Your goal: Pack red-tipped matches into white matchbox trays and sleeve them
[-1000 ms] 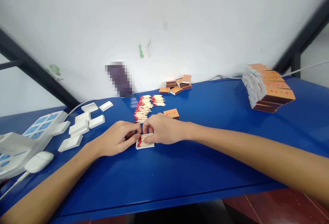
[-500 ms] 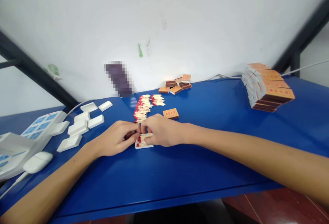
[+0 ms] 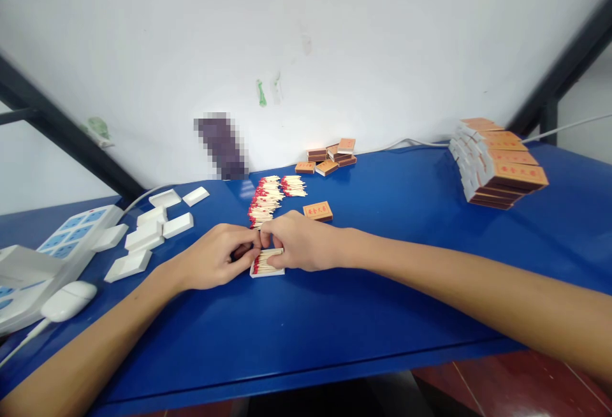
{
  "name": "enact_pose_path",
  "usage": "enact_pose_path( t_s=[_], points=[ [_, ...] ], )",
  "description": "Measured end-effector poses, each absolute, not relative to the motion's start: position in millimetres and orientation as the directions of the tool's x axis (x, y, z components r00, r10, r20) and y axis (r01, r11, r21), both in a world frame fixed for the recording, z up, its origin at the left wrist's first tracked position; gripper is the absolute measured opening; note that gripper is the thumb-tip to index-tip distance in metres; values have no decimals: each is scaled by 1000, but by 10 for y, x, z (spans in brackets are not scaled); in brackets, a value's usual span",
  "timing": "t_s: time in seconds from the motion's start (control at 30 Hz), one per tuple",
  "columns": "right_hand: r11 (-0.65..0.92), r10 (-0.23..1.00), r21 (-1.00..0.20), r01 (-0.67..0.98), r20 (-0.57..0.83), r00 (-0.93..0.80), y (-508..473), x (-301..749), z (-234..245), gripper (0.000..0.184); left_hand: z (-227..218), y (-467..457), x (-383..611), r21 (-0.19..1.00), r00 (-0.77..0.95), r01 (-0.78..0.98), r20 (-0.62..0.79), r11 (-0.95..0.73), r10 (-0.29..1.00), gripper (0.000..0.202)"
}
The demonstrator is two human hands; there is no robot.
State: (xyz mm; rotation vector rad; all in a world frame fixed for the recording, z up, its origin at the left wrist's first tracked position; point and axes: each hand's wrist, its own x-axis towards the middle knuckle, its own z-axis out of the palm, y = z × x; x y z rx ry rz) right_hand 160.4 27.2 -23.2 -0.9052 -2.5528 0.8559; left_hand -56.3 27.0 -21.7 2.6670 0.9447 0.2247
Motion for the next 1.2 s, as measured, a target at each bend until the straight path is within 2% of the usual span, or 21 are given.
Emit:
enact_pose_path(
  t_s=[0.23,0.47,0.7,0.83,0.97,1.2],
  points=[
    [622,675,-598,506,83,-733,233,1577,-239,10,-214,276,-582,337,771,591,31,-733,636,14],
    [627,631,-634,454,70,-773,249,1593,-224,6,-206,278,-573,358,767,592,23,-722,641,16],
    [598,672,-621,508,42,-740,217,1580,-184,6,-212,278,-585,382,771,581,25,-719,637,14],
    [578,673,-656,485,48,-738,211,1575,-199,8,-219,280,-586,376,771,579,37,-723,636,15],
    [515,694,-701,493,4,-720,193,1575,-202,14,-228,279,-580,368,770,575,58,-731,635,17],
    [463,699,-716,523,-67,-712,176,1572,-165,15,-239,282,-586,356,768,581,57,-732,637,19]
  ],
)
